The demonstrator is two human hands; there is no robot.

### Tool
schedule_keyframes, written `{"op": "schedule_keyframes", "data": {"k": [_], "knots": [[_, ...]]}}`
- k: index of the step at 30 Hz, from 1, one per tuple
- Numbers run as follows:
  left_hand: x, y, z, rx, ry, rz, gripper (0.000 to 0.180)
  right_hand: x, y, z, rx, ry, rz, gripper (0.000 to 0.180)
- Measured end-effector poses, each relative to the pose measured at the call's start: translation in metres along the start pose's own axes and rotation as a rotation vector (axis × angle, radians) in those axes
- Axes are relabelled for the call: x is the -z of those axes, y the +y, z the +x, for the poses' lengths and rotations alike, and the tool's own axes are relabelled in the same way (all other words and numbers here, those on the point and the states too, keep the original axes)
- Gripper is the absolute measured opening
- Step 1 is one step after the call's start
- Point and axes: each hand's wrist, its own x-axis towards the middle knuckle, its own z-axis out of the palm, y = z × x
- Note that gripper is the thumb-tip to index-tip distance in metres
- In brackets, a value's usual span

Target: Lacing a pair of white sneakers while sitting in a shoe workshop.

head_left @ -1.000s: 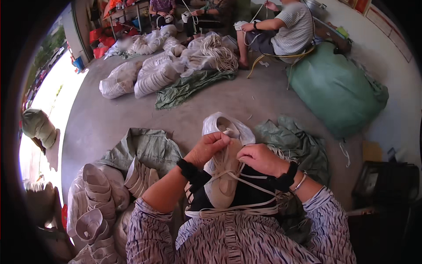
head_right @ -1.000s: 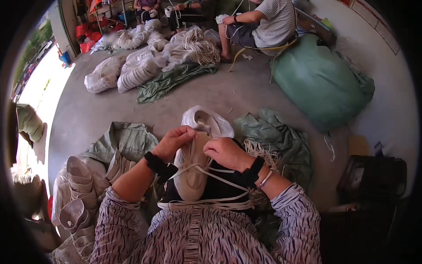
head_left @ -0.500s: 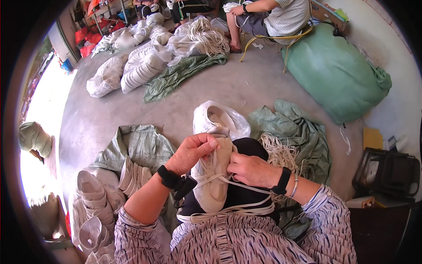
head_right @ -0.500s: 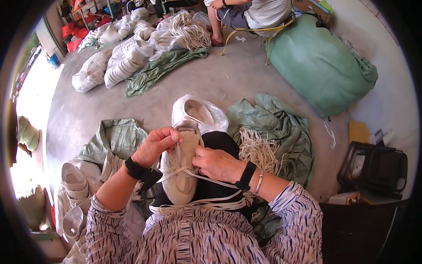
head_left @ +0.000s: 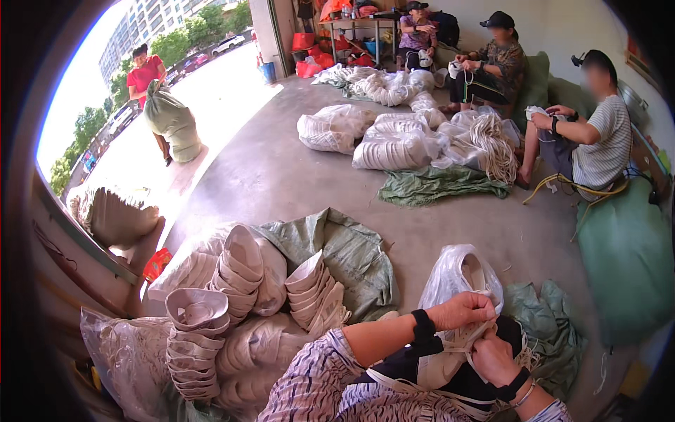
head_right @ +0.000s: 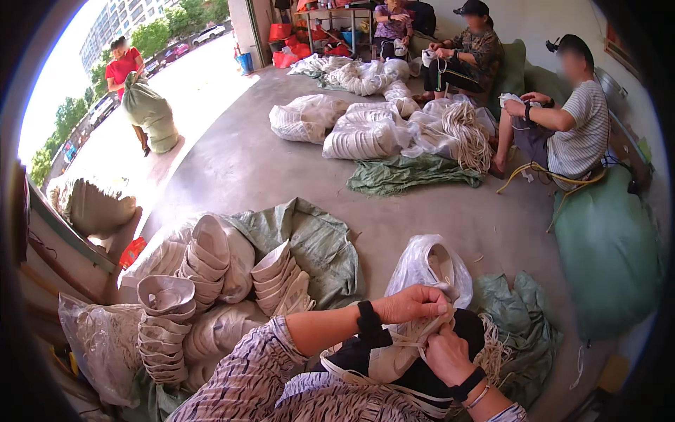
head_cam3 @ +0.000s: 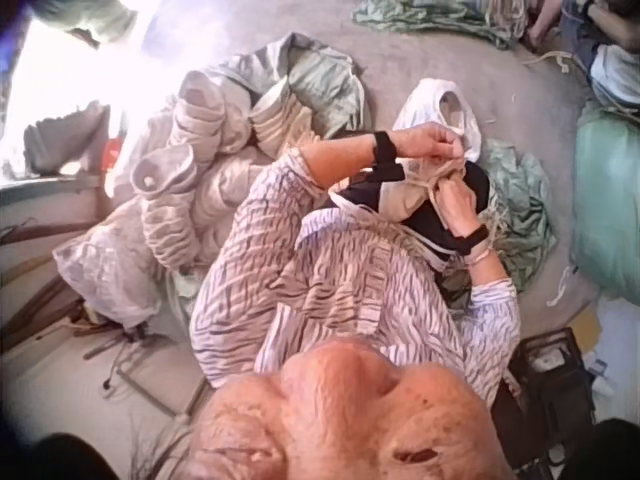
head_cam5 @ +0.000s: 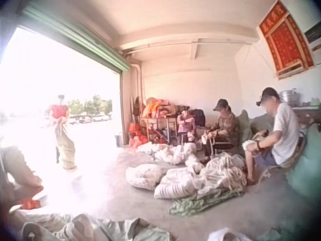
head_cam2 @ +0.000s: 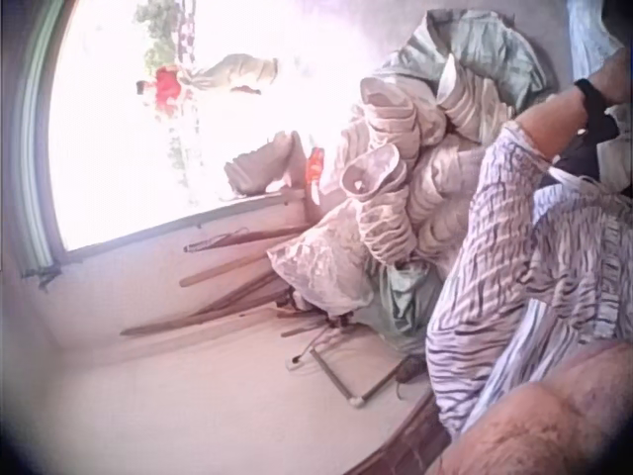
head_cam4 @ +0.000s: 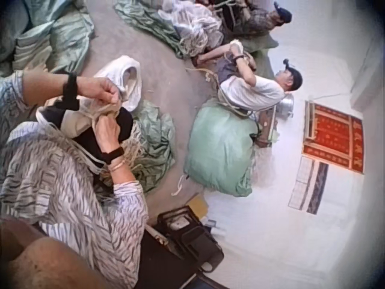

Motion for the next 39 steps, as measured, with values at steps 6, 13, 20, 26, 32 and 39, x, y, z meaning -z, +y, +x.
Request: {"op": "schedule_keyframes", "data": {"k": [6, 13, 20, 26, 32, 39], "knots": [[0.009, -0.004, -0.002, -0.054, 0.026, -0.006, 0.023, -0.024, -0.009, 0.0, -0.005, 0.389, 0.278, 0.006], [0.01, -0.003, -0.004, -0.019, 0.102, -0.003, 0.025, 0.026, 0.005, 0.007, -0.225, 0.562, 1.469, 0.012], [0.007, 0.002, -0.009, -0.027, 0.133, -0.041, 0.023, 0.03, -0.004, 0.02, -0.278, 0.198, 1.32, 0.013], [0.014, 0.001, -0.005, -0.01, 0.115, -0.157, 0.02, -0.01, 0.005, 0.034, -0.224, 0.204, 1.556, 0.011], [0.015, -0.003, -0.004, 0.026, -0.004, -0.093, 0.018, -0.007, -0.002, 0.039, -0.308, 0.229, 1.387, 0.015], [0.001, -0.01, 0.004, -0.027, 0.059, -0.101, 0.016, 0.004, 0.003, 0.016, -0.204, 0.186, 1.661, 0.009]]}}
